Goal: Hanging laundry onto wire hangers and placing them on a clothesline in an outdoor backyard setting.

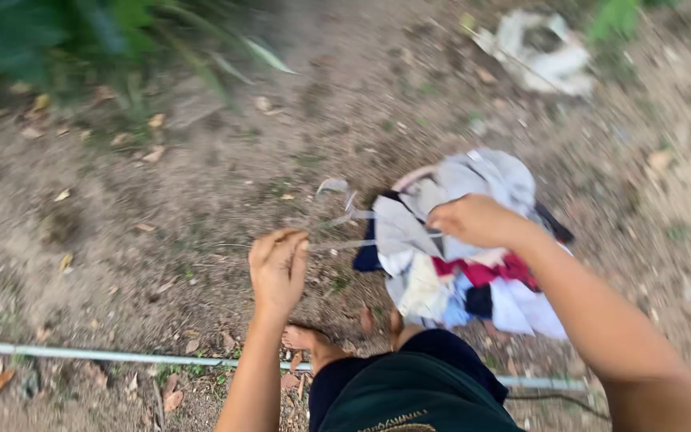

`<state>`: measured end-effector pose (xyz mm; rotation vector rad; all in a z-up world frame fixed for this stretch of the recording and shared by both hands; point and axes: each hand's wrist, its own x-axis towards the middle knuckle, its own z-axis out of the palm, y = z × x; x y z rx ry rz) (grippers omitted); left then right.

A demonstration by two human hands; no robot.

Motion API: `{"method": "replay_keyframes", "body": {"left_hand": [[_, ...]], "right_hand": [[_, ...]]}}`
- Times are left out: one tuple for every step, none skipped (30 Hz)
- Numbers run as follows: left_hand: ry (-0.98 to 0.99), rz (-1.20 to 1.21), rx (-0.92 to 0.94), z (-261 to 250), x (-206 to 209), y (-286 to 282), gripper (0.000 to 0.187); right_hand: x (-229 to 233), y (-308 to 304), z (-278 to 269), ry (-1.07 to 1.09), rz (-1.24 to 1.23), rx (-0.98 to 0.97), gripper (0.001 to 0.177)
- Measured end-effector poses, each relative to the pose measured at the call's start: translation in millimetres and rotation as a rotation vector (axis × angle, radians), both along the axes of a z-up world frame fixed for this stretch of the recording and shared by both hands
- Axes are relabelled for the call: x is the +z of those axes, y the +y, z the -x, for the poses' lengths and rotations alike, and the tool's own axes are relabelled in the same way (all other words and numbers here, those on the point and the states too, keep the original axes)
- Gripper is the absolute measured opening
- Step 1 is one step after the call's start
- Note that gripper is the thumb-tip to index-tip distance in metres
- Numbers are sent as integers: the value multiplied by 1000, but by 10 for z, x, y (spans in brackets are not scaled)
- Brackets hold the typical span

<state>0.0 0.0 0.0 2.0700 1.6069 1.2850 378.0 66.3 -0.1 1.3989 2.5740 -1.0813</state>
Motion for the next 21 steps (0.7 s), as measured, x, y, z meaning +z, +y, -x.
{"method": "replay_keyframes", "body": {"left_hand": [[5, 11, -48, -204, -157, 21, 13], [-35, 61, -31, -396, -307, 35, 14], [-73, 102, -7, -564, -446, 68, 15], [-65, 104, -47, -702, -614, 62, 15], [-37, 228, -75, -819, -765, 62, 18], [-5, 352, -102, -918, -912, 63, 20], [10, 347, -138, -1034, -1058, 75, 20], [-50, 643, -99, -1137, -1204, 91, 25], [-102, 937, -51, -1235, -1338, 122, 30], [-77, 932, -80, -1304, -1560, 139, 30], [-157, 983, -126, -1371, -1801, 180, 31], [-235, 1038, -172, -1423, -2048, 236, 33], [-213, 1043, -203, -1546, -2117, 315, 33], [-222, 1095, -240, -1660, -2191, 405, 33], [-232, 1154, -278, -1781, -2286, 468, 32], [-212, 1166, -310, -1893, -2432, 515, 32], [-208, 1252, -300, -2024, -2578, 596, 31], [-201, 1339, -289, -2148, -2725, 685, 30], [-181, 1347, -333, -2245, -3005, 747, 30], [-263, 1408, -375, -2340, -3288, 811, 30], [-352, 1473, -406, -2442, -3572, 795, 30]], "right_hand": [[-87, -137, -431, 5, 11, -48, 26], [-168, -300, -843, -82, -53, -232, 26], [-239, -430, -1225, -169, -124, -408, 27], [-298, -629, -1545, -166, -119, -448, 27], [-347, -813, -1840, -124, -91, -619, 26], [-393, -1008, -2111, -79, -63, -789, 25], [-528, -1212, -2325, -70, -63, -827, 25], [-665, -1419, -2519, 61, -15, -1003, 25], [-798, -1608, -2700, 199, 30, -1171, 25], [-891, -1755, -2714, 213, 24, -1206, 25], [-987, -1891, -2719, 326, 21, -1342, 25], [-1091, -2010, -2704, 443, 16, -1474, 26], [-1233, -2129, -2656, 448, 11, -1510, 26], [-1382, -2227, -2591, 538, 24, -1623, 26], [-1523, -2340, -2522, 625, 37, -1737, 26], [-1556, -2431, -2417, 624, 31, -1774, 26], [-1583, -2498, -2311, 673, 42, -1843, 25], [-1612, -2542, -2192, 725, 51, -1911, 25], [-1667, -2630, -2104, 720, 28, -1953, 25], [-1726, -2703, -2005, 745, 32, -1991, 25], [-1778, -2804, -1933, 765, 42, -2021, 26]]}}
